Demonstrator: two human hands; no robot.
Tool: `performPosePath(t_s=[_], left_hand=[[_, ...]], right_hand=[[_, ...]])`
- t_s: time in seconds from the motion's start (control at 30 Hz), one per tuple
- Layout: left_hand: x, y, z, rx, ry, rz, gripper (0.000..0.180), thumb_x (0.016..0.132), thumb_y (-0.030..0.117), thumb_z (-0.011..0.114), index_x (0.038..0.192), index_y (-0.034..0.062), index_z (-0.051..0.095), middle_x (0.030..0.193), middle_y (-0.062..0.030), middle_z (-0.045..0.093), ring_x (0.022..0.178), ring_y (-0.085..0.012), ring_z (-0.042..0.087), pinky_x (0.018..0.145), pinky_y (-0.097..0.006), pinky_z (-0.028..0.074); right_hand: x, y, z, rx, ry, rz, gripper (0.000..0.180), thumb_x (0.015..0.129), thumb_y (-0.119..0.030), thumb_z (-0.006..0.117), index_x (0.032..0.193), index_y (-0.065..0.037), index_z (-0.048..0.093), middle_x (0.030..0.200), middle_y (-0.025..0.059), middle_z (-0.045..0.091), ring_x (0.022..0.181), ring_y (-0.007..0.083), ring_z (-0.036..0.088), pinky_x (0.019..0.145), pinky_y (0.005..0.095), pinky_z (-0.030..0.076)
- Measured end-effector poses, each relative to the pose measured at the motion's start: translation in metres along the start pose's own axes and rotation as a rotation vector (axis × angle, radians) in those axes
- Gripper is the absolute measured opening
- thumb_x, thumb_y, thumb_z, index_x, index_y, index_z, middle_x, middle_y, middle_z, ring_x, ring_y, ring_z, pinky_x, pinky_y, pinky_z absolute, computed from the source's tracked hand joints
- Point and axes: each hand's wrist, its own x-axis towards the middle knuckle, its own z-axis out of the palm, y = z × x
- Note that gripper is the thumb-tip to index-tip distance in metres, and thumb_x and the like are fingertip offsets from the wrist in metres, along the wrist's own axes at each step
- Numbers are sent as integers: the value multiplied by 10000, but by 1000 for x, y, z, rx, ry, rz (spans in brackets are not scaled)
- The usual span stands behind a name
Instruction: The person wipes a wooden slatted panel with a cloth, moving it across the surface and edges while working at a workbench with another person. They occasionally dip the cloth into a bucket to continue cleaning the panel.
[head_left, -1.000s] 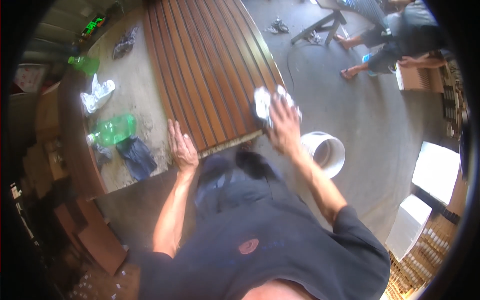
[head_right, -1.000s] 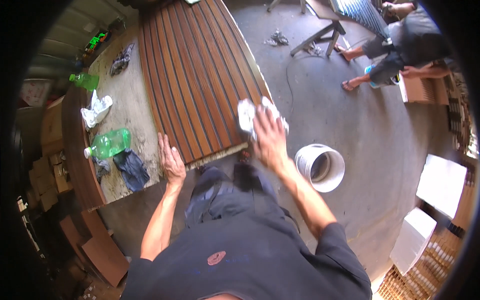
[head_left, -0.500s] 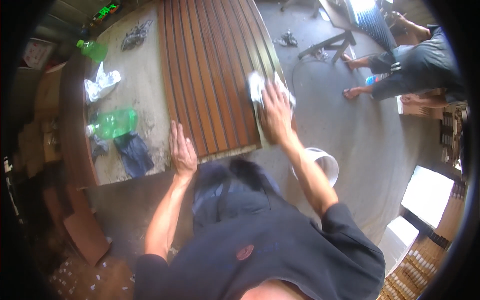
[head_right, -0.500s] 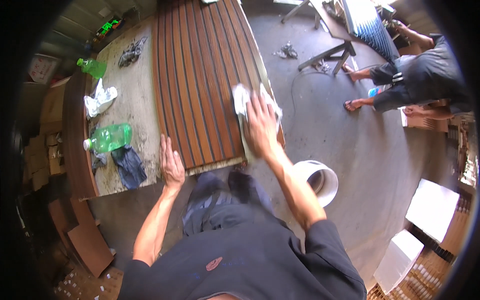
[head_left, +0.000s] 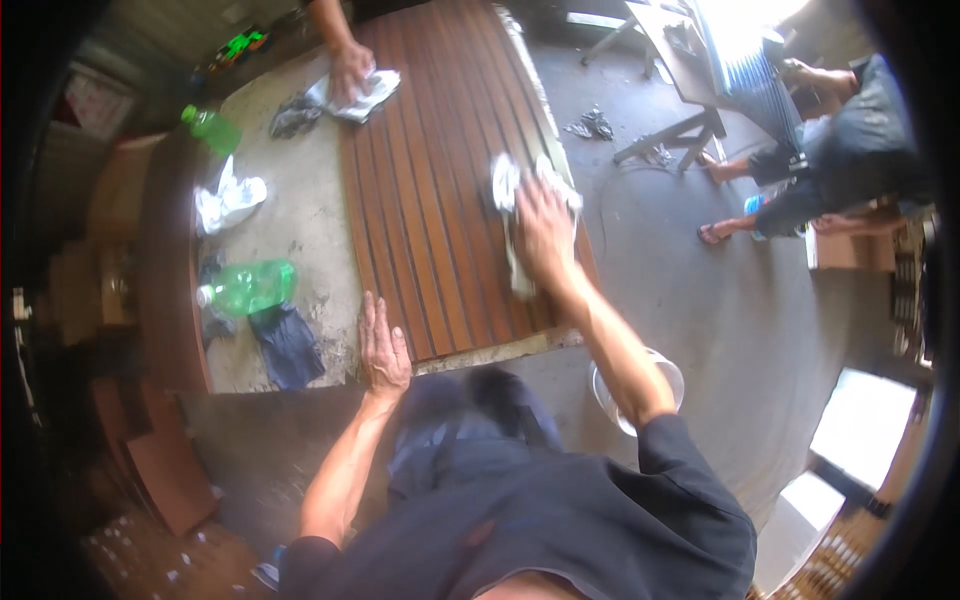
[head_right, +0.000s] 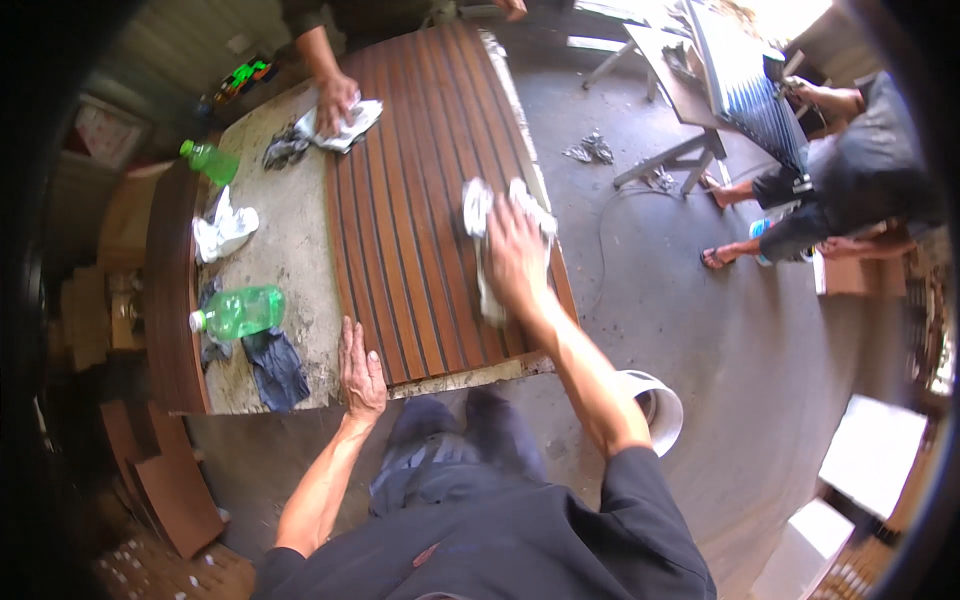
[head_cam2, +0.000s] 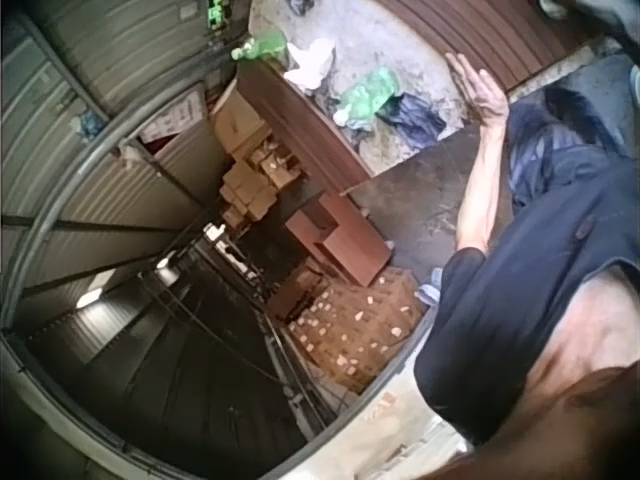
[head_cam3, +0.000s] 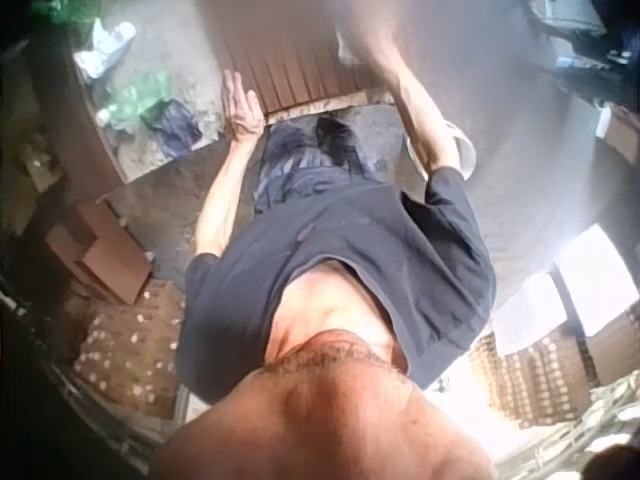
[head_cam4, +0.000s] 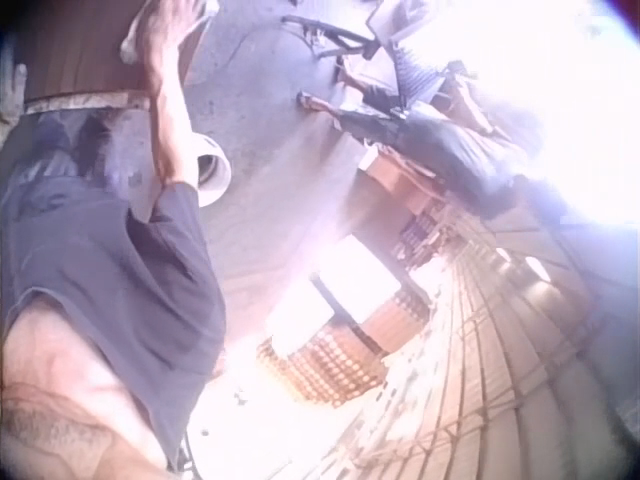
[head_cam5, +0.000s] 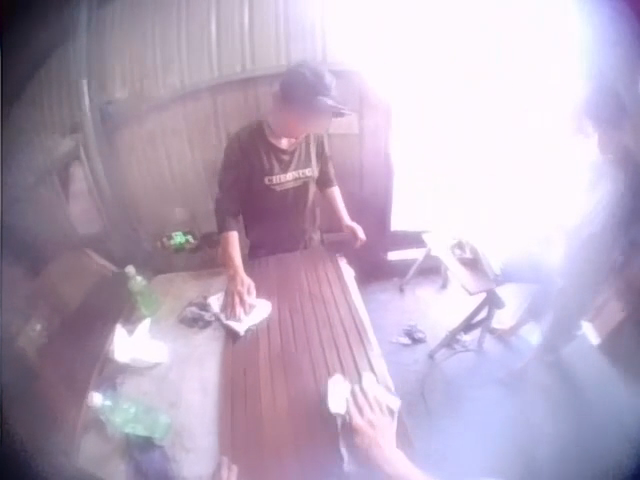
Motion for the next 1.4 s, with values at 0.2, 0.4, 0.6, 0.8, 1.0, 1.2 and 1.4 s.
performPosePath(t_s=[0.2, 0.4, 0.6, 0.8, 1.0, 1.2, 1.4], left_hand=[[0, 2, 0, -216, 142, -142, 599, 1152, 338, 454, 1609, -49, 438, 1679, -284, 434, 1544, -448, 446, 1283, -480, 359], [1, 0, 3, -276, 284, -192, 588, 1158, 309, 442, 1627, -46, 408, 1674, -290, 436, 1542, -457, 440, 1280, -483, 350], [-13, -7, -2, -366, 497, -269, 609, 1178, 358, 417, 1643, -34, 393, 1687, -281, 424, 1572, -439, 403, 1302, -505, 311], [3, 6, -8, -202, 371, -211, 506, 1133, 141, 460, 1600, -51, 417, 1638, -291, 460, 1515, -479, 447, 1276, -537, 344], [-13, -7, -4, -183, 422, -285, 557, 1081, 79, 512, 1614, -37, 400, 1653, -279, 449, 1527, -466, 443, 1285, -552, 328], [-7, 0, -8, -151, 315, -261, 513, 1095, 98, 501, 1577, -69, 445, 1639, -284, 464, 1528, -464, 442, 1279, -554, 344], [0, -1, -12, -39, 238, -176, 431, 1066, 99, 553, 1454, -88, 575, 1521, -275, 601, 1478, -483, 502, 1239, -555, 409]], right_hand=[[-130, -87, 8, 216, -176, -300, 599, 901, -67, 631, 1494, 8, 598, 1657, 251, 488, 1572, 437, 425, 1284, 586, 332], [54, -81, 60, 80, 36, -126, 599, 890, -50, 617, 1480, 42, 571, 1605, 280, 516, 1533, 473, 442, 1270, 589, 358], [-96, -184, 38, 285, -278, -511, 517, 970, -89, 602, 1476, 18, 598, 1614, 234, 536, 1553, 404, 465, 1233, 575, 433], [66, -140, 101, 187, -102, -484, 571, 909, -56, 673, 1472, 3, 599, 1578, 231, 557, 1528, 421, 467, 1252, 576, 403], [-42, -195, 67, 275, -251, -628, 568, 915, -97, 711, 1467, -9, 615, 1611, 237, 541, 1564, 389, 448, 1222, 579, 456], [50, -152, 111, 295, -159, -628, 570, 923, -59, 673, 1490, -38, 622, 1634, 184, 537, 1573, 389, 434, 1245, 593, 417], [147, -135, 152, 144, 21, -395, 628, 925, -117, 709, 1538, -69, 583, 1656, 179, 511, 1554, 407, 451, 1249, 559, 414]])
